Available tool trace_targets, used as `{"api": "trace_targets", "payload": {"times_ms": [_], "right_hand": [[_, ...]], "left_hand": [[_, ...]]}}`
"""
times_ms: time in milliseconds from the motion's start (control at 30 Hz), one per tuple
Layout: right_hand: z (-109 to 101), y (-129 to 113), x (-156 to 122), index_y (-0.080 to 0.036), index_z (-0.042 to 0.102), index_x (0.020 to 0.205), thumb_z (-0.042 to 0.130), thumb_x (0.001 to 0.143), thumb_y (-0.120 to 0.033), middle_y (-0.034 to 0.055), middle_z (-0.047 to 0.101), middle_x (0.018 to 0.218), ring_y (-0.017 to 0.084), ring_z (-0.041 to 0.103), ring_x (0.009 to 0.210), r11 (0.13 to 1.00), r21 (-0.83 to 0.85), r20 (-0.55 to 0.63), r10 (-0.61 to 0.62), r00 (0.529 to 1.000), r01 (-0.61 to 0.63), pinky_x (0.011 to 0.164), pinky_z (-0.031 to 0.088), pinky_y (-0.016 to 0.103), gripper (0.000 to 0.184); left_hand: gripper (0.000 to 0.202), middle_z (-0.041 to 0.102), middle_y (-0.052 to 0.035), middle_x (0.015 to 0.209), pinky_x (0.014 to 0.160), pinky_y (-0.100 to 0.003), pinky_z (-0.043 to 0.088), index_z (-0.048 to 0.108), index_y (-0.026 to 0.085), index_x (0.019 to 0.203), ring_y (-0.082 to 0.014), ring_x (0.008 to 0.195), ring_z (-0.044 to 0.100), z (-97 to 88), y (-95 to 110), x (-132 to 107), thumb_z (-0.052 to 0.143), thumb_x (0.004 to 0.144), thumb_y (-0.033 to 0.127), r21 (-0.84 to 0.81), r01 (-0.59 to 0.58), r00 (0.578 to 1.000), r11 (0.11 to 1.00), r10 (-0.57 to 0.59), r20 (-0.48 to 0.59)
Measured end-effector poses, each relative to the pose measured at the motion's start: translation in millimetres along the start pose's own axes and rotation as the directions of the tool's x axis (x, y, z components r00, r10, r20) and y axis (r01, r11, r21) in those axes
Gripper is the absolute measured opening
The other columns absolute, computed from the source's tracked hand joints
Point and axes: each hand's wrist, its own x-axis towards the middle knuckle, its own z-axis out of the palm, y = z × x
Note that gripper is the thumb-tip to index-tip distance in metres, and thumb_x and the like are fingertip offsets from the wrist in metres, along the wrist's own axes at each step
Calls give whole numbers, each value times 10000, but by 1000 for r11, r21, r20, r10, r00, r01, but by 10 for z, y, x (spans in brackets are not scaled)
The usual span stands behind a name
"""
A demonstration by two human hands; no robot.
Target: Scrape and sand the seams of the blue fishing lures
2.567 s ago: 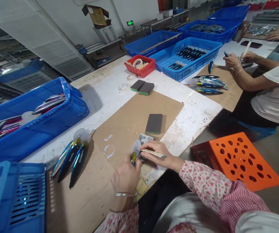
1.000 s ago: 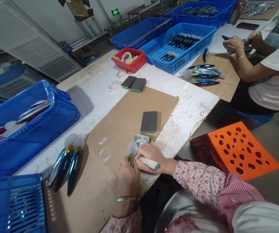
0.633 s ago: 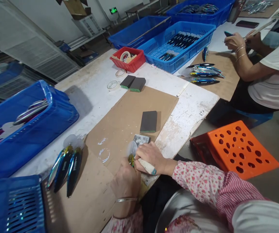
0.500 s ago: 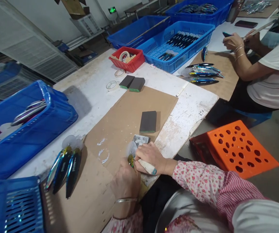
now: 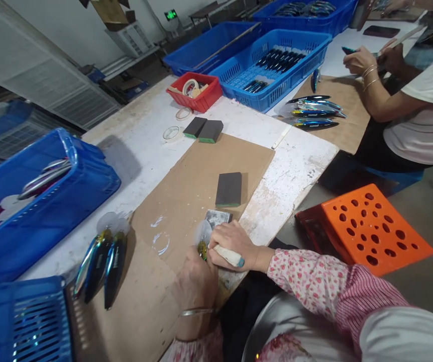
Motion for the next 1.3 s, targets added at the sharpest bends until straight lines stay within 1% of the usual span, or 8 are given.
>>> {"api": "trace_targets", "payload": {"times_ms": [233,400,567,700,800,900,1067,1300], "right_hand": [[19,-6,13,-202,449,714,537,744,-203,-15,507,681,158,448,700,994,-97,5,-39,999,39,672,239,317,93],[-39,-3,19,-200,450,703,532,739,-198,-23,500,669,150,432,684,996,-33,34,-85,996,86,667,231,316,90],[-34,-1,0,-200,448,751,500,828,-240,-11,522,725,157,468,722,998,49,9,-35,999,34,692,264,309,101],[28,-3,-8,-202,445,763,517,818,-221,1,525,742,166,482,744,1000,-12,-21,2,1000,-2,698,275,308,93],[25,-3,0,-203,445,742,540,792,-220,-8,525,713,164,478,721,999,-37,-2,-13,1000,13,685,264,312,108],[-40,-5,8,-201,452,728,535,829,-258,-24,532,690,146,484,682,996,92,10,-5,1000,4,686,276,311,143],[-129,-21,8,-204,500,792,468,944,-318,-18,592,718,137,527,665,932,333,-53,167,984,-140,694,336,295,192],[-86,-19,-2,-199,530,782,494,953,-328,-22,618,728,137,557,683,948,282,-50,170,984,-149,750,328,313,217]], "left_hand": [[194,656,-70,758,494,-266,261,533,163,908,-213,674,643,-21,2,14,480,910,350,-35,7,1000,999,-6,20],[235,649,-70,740,494,-270,276,543,160,920,-211,644,634,-7,-4,4,441,927,373,-17,2,1000,1000,-2,26],[235,645,-64,718,491,-269,283,550,162,906,-203,625,627,15,-32,9,437,926,367,5,-18,1000,1000,18,-12],[235,653,-64,710,487,-270,277,544,166,886,-209,619,632,13,-37,17,445,923,377,8,-13,1000,1000,14,-8],[227,661,-73,724,488,-268,274,540,163,889,-214,630,642,18,-40,18,447,921,368,-1,-29,1000,1000,29,-10],[219,667,-79,737,483,-264,269,537,158,916,-210,633,647,43,-57,19,454,915,361,-28,-45,999,999,44,-28],[292,663,-67,709,478,-274,260,541,161,931,-208,611,645,89,-111,24,427,923,430,-50,-77,996,996,74,-54],[270,657,-59,727,486,-274,270,539,165,951,-194,634,641,104,-139,19,436,921,412,-126,-99,995,987,97,-20]]}}
